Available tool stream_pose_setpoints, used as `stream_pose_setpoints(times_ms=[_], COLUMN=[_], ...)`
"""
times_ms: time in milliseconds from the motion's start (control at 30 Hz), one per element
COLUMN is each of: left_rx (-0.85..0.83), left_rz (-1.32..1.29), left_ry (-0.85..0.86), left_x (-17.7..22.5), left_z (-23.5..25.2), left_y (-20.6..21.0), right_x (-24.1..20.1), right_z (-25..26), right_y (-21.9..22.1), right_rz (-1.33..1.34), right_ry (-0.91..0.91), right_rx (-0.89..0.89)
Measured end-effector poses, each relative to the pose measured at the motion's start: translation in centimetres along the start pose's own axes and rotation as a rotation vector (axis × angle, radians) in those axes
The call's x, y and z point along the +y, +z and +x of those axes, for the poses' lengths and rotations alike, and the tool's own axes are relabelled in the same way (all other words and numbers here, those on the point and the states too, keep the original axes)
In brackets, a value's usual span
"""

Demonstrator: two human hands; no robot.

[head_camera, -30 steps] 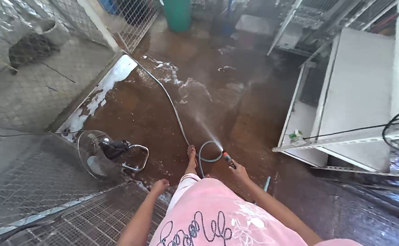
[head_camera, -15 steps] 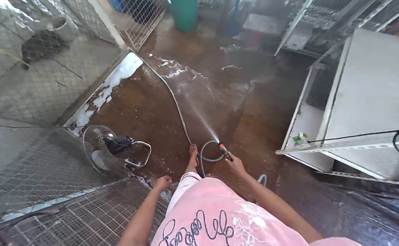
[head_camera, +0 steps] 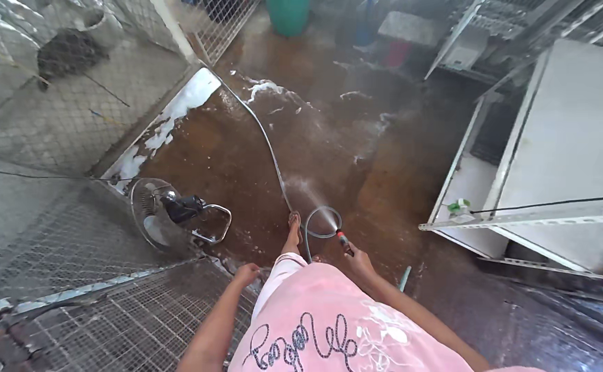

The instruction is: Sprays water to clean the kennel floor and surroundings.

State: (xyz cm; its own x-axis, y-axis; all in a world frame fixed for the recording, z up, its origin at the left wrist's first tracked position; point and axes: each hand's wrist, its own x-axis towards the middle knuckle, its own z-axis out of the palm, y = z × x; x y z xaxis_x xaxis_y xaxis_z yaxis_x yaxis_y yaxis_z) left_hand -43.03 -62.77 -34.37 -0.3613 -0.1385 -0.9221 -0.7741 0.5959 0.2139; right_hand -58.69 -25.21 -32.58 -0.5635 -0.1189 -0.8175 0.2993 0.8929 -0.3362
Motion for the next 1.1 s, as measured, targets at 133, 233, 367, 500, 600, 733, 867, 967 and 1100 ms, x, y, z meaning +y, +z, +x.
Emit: stream_pose_setpoints(times_ms=[133, 233, 367, 500, 600, 733, 867, 967, 1100], left_rx=[0.022, 0.021, -0.006, -0.015, -0.004, 0.038, 0.005, -0.030, -0.066], left_rz=[-0.012, -0.023, -0.043, -0.043, -0.040, -0.084, -0.070, -0.064, -0.018], left_ry=[0.007, 0.022, 0.019, -0.019, -0.047, -0.059, -0.031, 0.001, 0.014], left_x=[0.5, 0.2, -1.1, -3.3, -4.7, -5.1, -4.9, -5.4, -6.4], left_z=[-0.3, -0.8, -2.4, -3.7, -3.7, -3.5, -2.4, -0.7, 2.0], left_y=[-0.4, -0.1, 0.8, 0.9, -0.2, -2.5, -4.4, -6.5, -11.5], right_x=[-0.5, -1.0, -1.9, -3.9, -5.4, -6.8, -10.3, -13.8, -18.8], right_z=[0.2, -0.3, 0.0, 1.1, 1.8, 2.6, 3.4, 4.9, 6.9], right_y=[0.6, 1.7, 3.7, 4.6, 4.1, 4.2, 4.4, 3.5, 2.6], right_rz=[-0.045, -0.052, -0.030, 0.074, 0.129, 0.131, 0.206, 0.289, 0.312], right_ry=[-0.082, -0.090, -0.156, -0.174, -0.166, -0.187, -0.153, -0.106, -0.087], right_rx=[-0.120, -0.178, -0.234, -0.133, -0.074, -0.070, -0.024, 0.034, 0.055])
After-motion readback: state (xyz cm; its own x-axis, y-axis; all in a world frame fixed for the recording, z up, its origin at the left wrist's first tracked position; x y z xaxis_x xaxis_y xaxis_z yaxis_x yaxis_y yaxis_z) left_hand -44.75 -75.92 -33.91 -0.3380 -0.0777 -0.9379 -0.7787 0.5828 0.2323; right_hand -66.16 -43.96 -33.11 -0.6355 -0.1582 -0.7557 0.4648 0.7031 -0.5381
